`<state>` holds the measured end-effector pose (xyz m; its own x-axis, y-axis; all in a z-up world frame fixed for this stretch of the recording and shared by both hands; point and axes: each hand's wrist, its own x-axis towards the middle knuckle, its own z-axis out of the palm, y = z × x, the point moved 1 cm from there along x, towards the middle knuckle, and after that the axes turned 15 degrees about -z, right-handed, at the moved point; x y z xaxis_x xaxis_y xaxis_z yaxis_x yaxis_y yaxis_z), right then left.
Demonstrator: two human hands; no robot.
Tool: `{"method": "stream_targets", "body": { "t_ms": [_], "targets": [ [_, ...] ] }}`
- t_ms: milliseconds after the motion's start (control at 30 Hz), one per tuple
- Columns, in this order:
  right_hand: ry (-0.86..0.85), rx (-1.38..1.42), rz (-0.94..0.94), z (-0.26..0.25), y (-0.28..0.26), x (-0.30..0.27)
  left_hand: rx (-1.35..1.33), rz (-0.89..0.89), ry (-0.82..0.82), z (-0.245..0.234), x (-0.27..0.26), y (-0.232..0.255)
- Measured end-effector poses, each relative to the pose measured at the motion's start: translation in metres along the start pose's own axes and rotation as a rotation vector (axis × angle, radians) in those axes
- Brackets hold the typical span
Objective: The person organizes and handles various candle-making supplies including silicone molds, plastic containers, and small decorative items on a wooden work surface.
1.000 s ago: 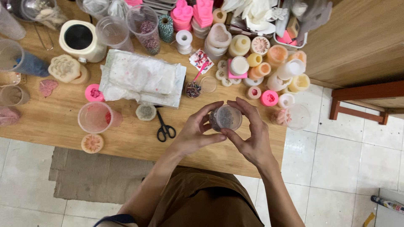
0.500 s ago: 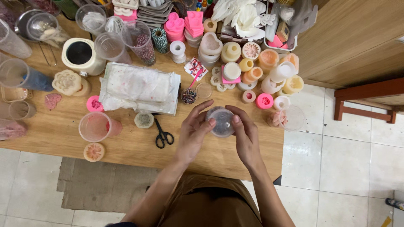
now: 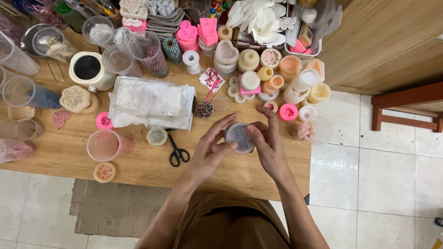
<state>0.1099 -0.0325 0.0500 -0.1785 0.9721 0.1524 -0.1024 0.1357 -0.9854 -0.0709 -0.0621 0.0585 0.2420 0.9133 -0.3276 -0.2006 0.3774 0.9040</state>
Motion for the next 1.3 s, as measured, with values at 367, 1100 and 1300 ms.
{"method": "stream_targets", "body": {
  "t_ms": [367, 1100, 1300],
  "targets": [
    [-0.016, 0.008, 0.097, -0.007, 0.006, 0.003, 0.425, 0.21, 0.019, 0.008, -0.002, 0.022],
    [-0.046, 0.056, 0.06, -0.007, -0.001, 0.005, 0.178, 0.191, 0.004, 0.017, 0.007, 0.018],
    [-0.017, -0.267, -0.262, -0.009, -0.006, 0.006, 0.318, 0.134, 0.049, 0.022, 0.006, 0.024]
  ]
}}
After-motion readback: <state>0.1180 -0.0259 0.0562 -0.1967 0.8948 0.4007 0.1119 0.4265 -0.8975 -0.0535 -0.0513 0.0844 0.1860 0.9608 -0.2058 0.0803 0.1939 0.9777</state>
